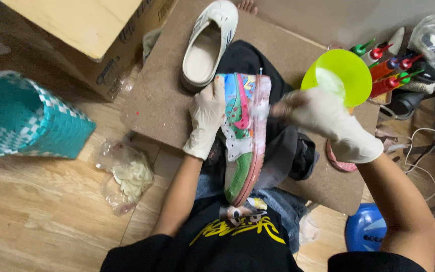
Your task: The person scrubs the side of a colorful sneaker with a toothbrush dipped in a soapy solution. They repeatedly dip the brush into a green bowl and scrub the shoe's upper and sole area.
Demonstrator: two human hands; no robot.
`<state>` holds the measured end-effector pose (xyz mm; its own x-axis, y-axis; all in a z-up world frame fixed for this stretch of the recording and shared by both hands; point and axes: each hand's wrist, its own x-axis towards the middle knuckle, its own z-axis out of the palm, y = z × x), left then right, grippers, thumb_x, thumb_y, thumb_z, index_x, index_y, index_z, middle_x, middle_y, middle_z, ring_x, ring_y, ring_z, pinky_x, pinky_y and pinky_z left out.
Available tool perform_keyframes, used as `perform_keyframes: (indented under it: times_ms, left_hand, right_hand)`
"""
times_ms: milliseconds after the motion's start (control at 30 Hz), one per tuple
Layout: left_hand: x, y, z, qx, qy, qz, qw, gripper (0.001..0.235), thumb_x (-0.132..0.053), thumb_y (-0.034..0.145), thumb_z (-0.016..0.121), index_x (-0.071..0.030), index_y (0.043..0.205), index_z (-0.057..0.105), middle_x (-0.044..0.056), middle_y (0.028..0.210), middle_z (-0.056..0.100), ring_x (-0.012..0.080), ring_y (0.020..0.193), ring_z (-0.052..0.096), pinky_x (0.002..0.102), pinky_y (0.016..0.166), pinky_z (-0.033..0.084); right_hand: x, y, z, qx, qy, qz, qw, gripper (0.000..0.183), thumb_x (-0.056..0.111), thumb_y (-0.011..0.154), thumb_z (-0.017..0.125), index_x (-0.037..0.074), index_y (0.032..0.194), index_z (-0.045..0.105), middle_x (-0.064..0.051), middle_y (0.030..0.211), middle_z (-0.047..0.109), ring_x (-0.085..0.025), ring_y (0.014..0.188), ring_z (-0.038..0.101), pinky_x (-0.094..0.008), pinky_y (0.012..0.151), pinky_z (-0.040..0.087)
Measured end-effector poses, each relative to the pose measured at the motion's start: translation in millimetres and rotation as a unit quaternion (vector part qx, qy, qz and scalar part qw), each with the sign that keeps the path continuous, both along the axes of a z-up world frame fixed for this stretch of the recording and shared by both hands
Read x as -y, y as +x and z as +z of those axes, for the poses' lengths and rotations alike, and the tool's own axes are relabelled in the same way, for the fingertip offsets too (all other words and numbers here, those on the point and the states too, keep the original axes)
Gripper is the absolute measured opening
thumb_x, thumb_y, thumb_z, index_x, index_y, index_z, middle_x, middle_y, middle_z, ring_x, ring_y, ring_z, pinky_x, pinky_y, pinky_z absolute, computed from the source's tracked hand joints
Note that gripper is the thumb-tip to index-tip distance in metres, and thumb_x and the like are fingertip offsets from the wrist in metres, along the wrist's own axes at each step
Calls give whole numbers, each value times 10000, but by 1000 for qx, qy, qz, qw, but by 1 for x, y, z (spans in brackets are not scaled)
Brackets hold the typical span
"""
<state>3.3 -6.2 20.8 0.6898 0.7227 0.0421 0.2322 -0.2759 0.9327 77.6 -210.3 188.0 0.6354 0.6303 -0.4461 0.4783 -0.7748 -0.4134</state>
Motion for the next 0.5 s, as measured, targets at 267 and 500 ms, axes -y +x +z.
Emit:
perform_keyframes:
  times_ms: [267, 500]
  left_hand:
    - [0, -1, 4, 4, 14, -12, 1000, 530, -510, 1028, 435, -80, 977, 741, 245, 878, 707, 469, 863, 675, 546, 670, 528]
    - [-1, 3, 2, -25, 13, -13, 1000, 539, -509, 1035, 424, -81, 940, 737, 255, 824, 692, 475, 825, 680, 564, 669, 530]
  right_hand:
    - [-1, 6, 0, 63, -16, 94, 993, 308, 450, 852, 759, 176, 975, 826, -57, 855, 787, -251, 821, 740, -368, 776, 558]
    - [-1, 15, 0, 161, -50, 76, 983, 301, 466, 899, 701, 224, 1021, 831, -59, 869, 780, -277, 822, 738, -405, 776, 563]
